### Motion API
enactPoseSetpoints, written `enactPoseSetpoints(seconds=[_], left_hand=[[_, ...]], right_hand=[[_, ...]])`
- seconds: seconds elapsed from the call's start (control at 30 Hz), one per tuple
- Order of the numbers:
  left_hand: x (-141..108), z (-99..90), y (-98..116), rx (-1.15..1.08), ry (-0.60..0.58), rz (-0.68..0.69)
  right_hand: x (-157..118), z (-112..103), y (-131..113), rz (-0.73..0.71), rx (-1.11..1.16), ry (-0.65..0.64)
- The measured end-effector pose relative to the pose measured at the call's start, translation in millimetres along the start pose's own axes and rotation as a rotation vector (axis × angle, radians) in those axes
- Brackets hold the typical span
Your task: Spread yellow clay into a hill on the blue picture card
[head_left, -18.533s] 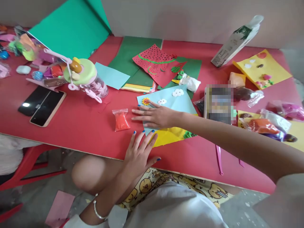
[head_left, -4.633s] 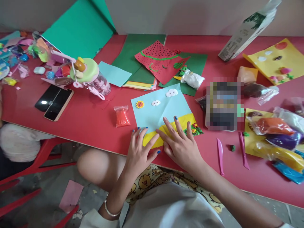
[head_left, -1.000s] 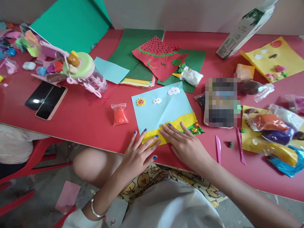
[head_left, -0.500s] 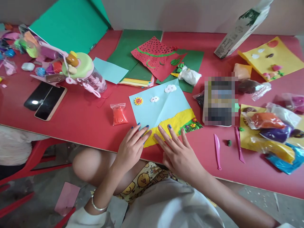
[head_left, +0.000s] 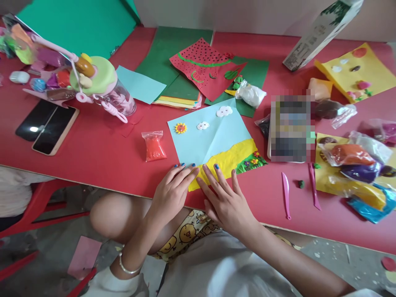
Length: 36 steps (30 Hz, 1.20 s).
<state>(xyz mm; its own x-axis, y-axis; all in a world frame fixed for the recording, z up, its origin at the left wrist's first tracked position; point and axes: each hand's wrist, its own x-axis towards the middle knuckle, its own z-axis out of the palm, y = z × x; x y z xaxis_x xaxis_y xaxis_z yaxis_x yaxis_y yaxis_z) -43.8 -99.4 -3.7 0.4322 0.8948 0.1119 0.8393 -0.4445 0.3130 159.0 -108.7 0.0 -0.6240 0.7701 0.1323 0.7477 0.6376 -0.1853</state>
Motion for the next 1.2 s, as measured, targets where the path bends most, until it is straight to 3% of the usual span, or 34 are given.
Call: enactPoseSetpoints(seconds=[0.7,0.83,0.97,1.2], left_hand=[[0.0,0.3,-0.6,-0.04,0.014,0.006],[-0.3,-0.4,0.3,-0.053,0.017,0.004],[0.5,-1.5,0.7,-0.052,0.005,0.003],[0.2,-1.3,0.7,-0.042,0.002,-0.005]], right_hand=[[-3.7,-1.5,-5.4,-0.019,0.118,0.016],[-8.5,0.0,-6.5,0.012,0.096,0.077],[-8.2,2.5,-10.7,-0.058,0.066,0.063],[-5.0,-0.2,-7.2,-0.027,0.017,0.065]])
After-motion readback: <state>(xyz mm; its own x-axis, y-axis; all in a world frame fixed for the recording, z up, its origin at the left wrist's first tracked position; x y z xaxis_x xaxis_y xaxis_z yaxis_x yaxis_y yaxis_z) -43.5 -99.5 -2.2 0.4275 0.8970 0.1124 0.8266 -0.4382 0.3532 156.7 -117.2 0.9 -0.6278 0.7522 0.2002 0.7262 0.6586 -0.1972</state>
